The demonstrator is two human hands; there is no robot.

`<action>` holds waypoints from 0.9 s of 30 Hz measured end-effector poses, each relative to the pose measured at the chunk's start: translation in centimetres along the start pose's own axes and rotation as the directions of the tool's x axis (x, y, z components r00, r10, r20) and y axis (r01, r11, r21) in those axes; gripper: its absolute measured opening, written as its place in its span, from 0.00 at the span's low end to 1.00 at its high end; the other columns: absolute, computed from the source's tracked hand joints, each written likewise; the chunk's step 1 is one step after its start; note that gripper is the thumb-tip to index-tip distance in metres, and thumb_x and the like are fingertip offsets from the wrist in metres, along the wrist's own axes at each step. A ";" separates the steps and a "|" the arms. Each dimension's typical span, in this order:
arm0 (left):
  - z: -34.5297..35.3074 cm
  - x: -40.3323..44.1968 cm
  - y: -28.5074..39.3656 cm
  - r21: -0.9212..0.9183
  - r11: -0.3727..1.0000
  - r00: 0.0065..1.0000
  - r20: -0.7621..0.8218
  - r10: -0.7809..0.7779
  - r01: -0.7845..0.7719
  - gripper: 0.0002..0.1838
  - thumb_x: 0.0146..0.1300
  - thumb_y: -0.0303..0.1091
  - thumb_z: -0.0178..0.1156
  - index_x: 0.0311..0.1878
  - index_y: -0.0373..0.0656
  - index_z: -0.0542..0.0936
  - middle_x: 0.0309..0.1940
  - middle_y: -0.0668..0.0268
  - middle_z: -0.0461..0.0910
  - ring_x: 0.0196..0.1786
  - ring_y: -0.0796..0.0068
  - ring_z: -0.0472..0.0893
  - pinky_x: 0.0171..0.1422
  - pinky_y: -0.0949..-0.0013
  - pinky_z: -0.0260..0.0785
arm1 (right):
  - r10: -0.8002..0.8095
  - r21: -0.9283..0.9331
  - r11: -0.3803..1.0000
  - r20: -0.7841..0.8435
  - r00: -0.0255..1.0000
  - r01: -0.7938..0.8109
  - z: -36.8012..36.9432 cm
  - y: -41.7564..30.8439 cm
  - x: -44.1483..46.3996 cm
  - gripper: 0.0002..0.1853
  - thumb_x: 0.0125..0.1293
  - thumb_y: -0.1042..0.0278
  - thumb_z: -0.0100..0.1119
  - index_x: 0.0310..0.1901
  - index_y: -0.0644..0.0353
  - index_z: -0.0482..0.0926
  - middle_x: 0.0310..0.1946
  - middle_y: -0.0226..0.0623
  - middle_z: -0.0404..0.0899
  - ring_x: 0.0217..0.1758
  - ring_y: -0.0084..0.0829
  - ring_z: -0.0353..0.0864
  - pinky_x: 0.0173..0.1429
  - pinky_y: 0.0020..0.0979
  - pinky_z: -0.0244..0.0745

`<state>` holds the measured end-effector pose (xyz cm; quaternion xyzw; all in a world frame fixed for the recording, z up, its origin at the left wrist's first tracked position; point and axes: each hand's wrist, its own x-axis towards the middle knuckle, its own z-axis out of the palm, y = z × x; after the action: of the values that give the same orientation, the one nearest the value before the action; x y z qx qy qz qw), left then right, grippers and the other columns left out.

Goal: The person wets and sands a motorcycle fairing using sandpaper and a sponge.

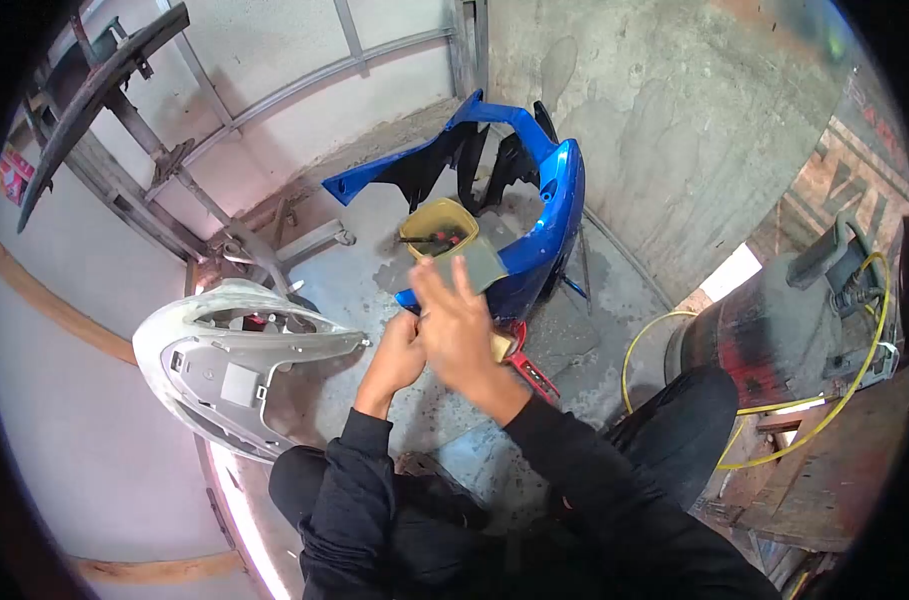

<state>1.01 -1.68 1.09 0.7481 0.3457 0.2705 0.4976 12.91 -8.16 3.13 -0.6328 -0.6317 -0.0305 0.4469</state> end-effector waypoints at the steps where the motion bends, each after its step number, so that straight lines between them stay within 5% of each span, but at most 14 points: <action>1: 0.0 -0.2 0.5 0.009 0.999 0.999 -0.017 0.040 -0.040 0.08 0.64 0.24 0.58 0.42 0.29 0.80 0.36 0.55 0.86 0.41 0.73 0.82 0.46 0.63 0.73 | -0.031 0.026 0.999 -0.004 1.000 0.031 0.1 -0.3 -0.4 0.30 0.62 0.73 0.51 0.69 0.60 0.74 0.71 0.45 0.70 0.77 0.64 0.60 0.61 0.52 0.69; 3: -0.3 -0.8 1.8 0.026 0.993 0.991 -0.054 0.119 -0.118 0.09 0.64 0.25 0.58 0.43 0.28 0.80 0.37 0.53 0.85 0.42 0.72 0.82 0.46 0.62 0.73 | -0.097 0.078 0.992 -0.010 0.995 0.097 0.3 -0.8 -2.1 0.30 0.60 0.73 0.54 0.68 0.59 0.75 0.73 0.43 0.69 0.77 0.62 0.60 0.59 0.53 0.70; 4: -0.7 -0.3 1.3 0.123 0.992 0.999 0.003 -0.039 0.038 0.10 0.64 0.24 0.58 0.45 0.28 0.79 0.36 0.53 0.85 0.41 0.73 0.81 0.45 0.62 0.73 | -0.036 0.075 0.997 -0.004 0.999 0.036 0.2 -0.1 -2.7 0.30 0.59 0.73 0.54 0.67 0.59 0.76 0.72 0.42 0.70 0.77 0.62 0.61 0.59 0.52 0.70; 7: 0.1 -0.4 1.3 -0.085 0.996 1.000 0.021 0.020 -0.018 0.10 0.64 0.24 0.58 0.46 0.27 0.78 0.35 0.53 0.85 0.42 0.73 0.81 0.45 0.61 0.73 | 0.023 0.010 1.000 -0.085 0.996 -0.022 -0.4 1.9 -1.6 0.30 0.59 0.73 0.55 0.67 0.59 0.76 0.72 0.43 0.70 0.76 0.63 0.62 0.59 0.51 0.70; 9: -0.6 -0.6 1.9 0.204 0.967 0.988 0.002 -0.154 0.150 0.09 0.67 0.27 0.59 0.44 0.29 0.78 0.33 0.59 0.84 0.38 0.76 0.79 0.41 0.63 0.72 | 0.034 0.025 0.999 0.027 0.999 -0.035 0.1 0.1 -0.5 0.30 0.60 0.76 0.53 0.68 0.60 0.74 0.72 0.43 0.70 0.77 0.61 0.60 0.66 0.51 0.66; 11: -0.4 -0.7 1.4 0.026 0.987 0.987 -0.043 0.157 -0.156 0.09 0.69 0.27 0.59 0.44 0.29 0.79 0.36 0.62 0.85 0.39 0.76 0.80 0.44 0.65 0.73 | -0.115 0.114 0.987 0.044 0.992 0.109 -0.2 -1.2 -1.2 0.30 0.61 0.76 0.52 0.68 0.62 0.74 0.72 0.44 0.70 0.78 0.60 0.60 0.66 0.50 0.65; 14: -0.4 -0.2 0.5 -0.034 0.996 0.995 0.056 -0.080 0.082 0.09 0.70 0.26 0.57 0.45 0.28 0.79 0.41 0.61 0.85 0.45 0.75 0.83 0.49 0.68 0.75 | -0.095 0.009 0.995 0.001 0.996 0.095 -0.5 2.2 -3.4 0.31 0.60 0.77 0.52 0.68 0.61 0.74 0.72 0.44 0.70 0.78 0.59 0.59 0.66 0.50 0.66; 17: 0.7 -0.3 0.2 -0.321 0.943 0.995 0.012 -0.095 0.094 0.09 0.72 0.27 0.57 0.46 0.28 0.79 0.40 0.63 0.85 0.43 0.77 0.82 0.47 0.71 0.74 | 0.075 0.016 0.997 -0.072 0.995 -0.074 -0.6 4.0 -1.6 0.30 0.62 0.77 0.51 0.69 0.58 0.75 0.72 0.43 0.70 0.79 0.58 0.59 0.65 0.50 0.67; 22: -0.7 0.2 -0.6 0.070 0.991 0.990 0.082 -0.116 0.110 0.08 0.72 0.23 0.55 0.47 0.27 0.79 0.36 0.63 0.85 0.43 0.78 0.83 0.51 0.72 0.76 | -0.063 0.002 0.998 0.010 0.998 0.063 -0.9 2.7 -2.4 0.30 0.61 0.76 0.54 0.68 0.60 0.75 0.71 0.43 0.71 0.77 0.61 0.61 0.63 0.52 0.69; 25: -0.1 -0.2 0.7 -0.115 0.981 0.982 0.130 -0.139 0.154 0.16 0.73 0.20 0.51 0.61 0.32 0.74 0.52 0.62 0.82 0.52 0.76 0.82 0.64 0.65 0.75 | 0.041 -0.083 0.996 -0.055 0.998 -0.045 -1.3 6.4 -2.5 0.31 0.60 0.75 0.55 0.68 0.59 0.74 0.72 0.43 0.70 0.76 0.62 0.61 0.63 0.53 0.69; 27: 0.3 -0.1 0.8 -0.235 0.959 0.983 0.131 -0.127 0.155 0.16 0.73 0.19 0.49 0.62 0.30 0.73 0.53 0.61 0.82 0.54 0.74 0.82 0.65 0.65 0.76 | 0.033 -0.059 0.998 -0.088 0.996 -0.038 -0.9 6.6 -1.0 0.31 0.60 0.76 0.54 0.69 0.60 0.73 0.72 0.45 0.70 0.76 0.63 0.60 0.63 0.53 0.69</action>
<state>1.39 -2.17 1.74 0.6687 0.3333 0.2315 0.6230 18.60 -8.18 -0.38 -0.6552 -0.5990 -0.0695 0.4551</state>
